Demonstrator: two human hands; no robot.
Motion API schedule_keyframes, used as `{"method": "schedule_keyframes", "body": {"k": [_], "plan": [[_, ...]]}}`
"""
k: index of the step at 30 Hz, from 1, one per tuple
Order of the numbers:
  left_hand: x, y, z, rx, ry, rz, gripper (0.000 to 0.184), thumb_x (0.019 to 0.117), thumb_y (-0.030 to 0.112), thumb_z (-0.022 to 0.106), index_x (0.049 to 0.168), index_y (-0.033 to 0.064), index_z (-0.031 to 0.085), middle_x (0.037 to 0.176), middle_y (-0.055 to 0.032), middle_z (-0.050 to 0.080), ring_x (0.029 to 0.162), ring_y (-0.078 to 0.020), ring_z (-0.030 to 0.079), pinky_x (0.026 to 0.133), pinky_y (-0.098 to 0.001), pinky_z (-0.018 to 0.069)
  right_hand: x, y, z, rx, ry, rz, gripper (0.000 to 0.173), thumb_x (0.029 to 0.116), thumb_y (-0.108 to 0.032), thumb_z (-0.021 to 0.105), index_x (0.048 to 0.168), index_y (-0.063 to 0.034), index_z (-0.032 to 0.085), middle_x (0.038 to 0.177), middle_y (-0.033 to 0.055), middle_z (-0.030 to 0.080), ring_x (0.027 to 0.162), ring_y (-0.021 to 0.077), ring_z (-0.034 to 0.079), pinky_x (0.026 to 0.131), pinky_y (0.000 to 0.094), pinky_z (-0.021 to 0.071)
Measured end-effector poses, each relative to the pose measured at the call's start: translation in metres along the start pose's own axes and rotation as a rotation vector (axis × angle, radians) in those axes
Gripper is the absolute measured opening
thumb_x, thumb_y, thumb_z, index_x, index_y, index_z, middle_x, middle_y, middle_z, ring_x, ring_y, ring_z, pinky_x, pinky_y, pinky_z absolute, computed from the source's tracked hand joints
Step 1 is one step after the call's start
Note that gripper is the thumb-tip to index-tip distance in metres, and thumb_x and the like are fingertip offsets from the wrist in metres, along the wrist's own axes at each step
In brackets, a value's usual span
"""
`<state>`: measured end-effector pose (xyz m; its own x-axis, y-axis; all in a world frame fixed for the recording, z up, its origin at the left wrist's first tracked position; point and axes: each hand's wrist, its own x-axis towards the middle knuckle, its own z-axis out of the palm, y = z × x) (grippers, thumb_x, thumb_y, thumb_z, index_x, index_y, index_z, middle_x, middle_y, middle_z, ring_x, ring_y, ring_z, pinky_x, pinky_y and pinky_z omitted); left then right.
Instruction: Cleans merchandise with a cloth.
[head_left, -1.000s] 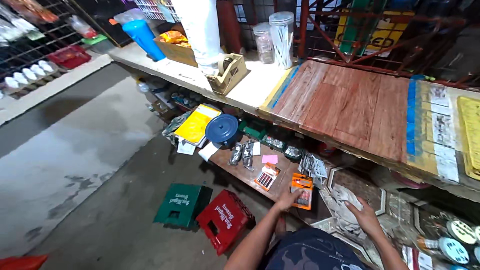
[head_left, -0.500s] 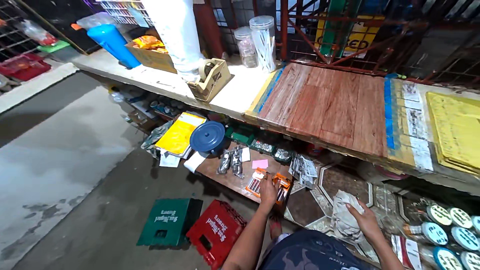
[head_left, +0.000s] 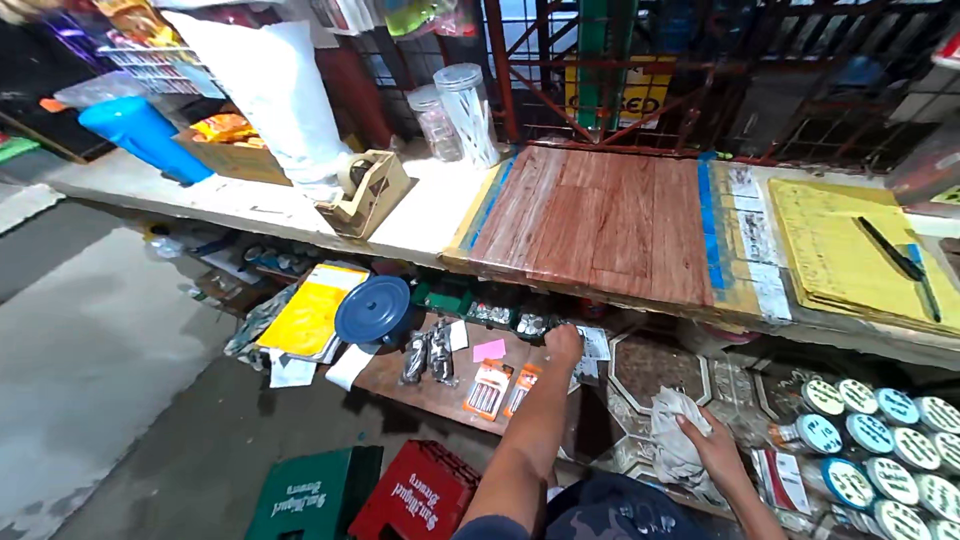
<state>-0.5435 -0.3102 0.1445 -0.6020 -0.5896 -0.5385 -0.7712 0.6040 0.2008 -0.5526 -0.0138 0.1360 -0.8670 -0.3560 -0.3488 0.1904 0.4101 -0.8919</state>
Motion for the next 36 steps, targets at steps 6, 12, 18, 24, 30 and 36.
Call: {"method": "schedule_keyframes", "body": {"k": [6, 12, 18, 24, 30, 36], "plan": [[0.018, 0.017, 0.016, 0.032, 0.092, 0.110, 0.059, 0.0922, 0.031, 0.071, 0.139, -0.0012, 0.056, 0.145, -0.0250, 0.052, 0.137, -0.0423, 0.047, 0.108, -0.0585, 0.0413, -0.002, 0.006, -0.014, 0.016, 0.035, 0.017, 0.038, 0.0949, -0.011, 0.067, 0.128, 0.0062, 0.062, 0.114, 0.0210, 0.070, 0.104, 0.0225, 0.069, 0.096, 0.0427, 0.0540], [0.049, 0.024, 0.033, 0.354, -0.073, 0.408, 0.097, 0.0804, 0.039, 0.085, 0.157, 0.0062, 0.035, 0.160, -0.0243, 0.034, 0.151, -0.0448, 0.025, 0.122, -0.0649, 0.0099, -0.008, 0.013, -0.030, -0.013, 0.041, 0.037, 0.040, 0.0940, -0.014, 0.067, 0.128, 0.0058, 0.062, 0.114, 0.0227, 0.069, 0.105, 0.0257, 0.068, 0.097, 0.0467, 0.0531], [0.065, 0.036, 0.052, 0.391, -0.143, 0.428, 0.093, 0.0789, 0.034, 0.086, 0.156, 0.0133, 0.039, 0.156, -0.0223, 0.042, 0.145, -0.0439, 0.036, 0.119, -0.0637, 0.0218, -0.016, 0.011, -0.047, -0.027, 0.041, 0.075, 0.038, 0.0933, -0.013, 0.068, 0.126, 0.0067, 0.064, 0.110, 0.0225, 0.071, 0.102, 0.0254, 0.069, 0.096, 0.0465, 0.0536], [0.031, 0.043, 0.041, 0.089, -0.102, 0.428, 0.085, 0.0830, 0.050, 0.076, 0.153, 0.0129, 0.046, 0.146, -0.0227, 0.053, 0.136, -0.0419, 0.050, 0.108, -0.0633, 0.0409, -0.011, 0.019, -0.056, 0.005, 0.098, 0.074, 0.041, 0.0936, -0.016, 0.068, 0.128, 0.0054, 0.063, 0.113, 0.0218, 0.070, 0.104, 0.0249, 0.068, 0.096, 0.0463, 0.0534], [-0.075, 0.015, 0.030, -1.623, -0.559, 0.231, 0.042, 0.1077, 0.033, 0.025, 0.113, 0.0122, 0.061, 0.090, -0.0067, 0.073, 0.080, -0.0171, 0.072, 0.070, -0.0352, 0.0604, -0.010, -0.005, -0.054, 0.037, 0.150, -0.035, 0.052, 0.1068, -0.030, 0.040, 0.134, 0.0107, 0.057, 0.129, 0.0269, 0.062, 0.121, 0.0241, 0.060, 0.108, 0.0413, 0.0436], [-0.103, -0.007, 0.049, -1.961, -0.838, 0.309, 0.070, 0.1046, 0.055, 0.012, 0.111, 0.0137, 0.069, 0.102, -0.0097, 0.076, 0.095, -0.0227, 0.074, 0.082, -0.0406, 0.0611, -0.003, -0.077, -0.017, -0.250, 0.107, -0.695, 0.037, 0.0969, -0.023, 0.055, 0.109, 0.0052, 0.074, 0.115, 0.0207, 0.071, 0.111, 0.0281, 0.068, 0.099, 0.0440, 0.0536]]}}
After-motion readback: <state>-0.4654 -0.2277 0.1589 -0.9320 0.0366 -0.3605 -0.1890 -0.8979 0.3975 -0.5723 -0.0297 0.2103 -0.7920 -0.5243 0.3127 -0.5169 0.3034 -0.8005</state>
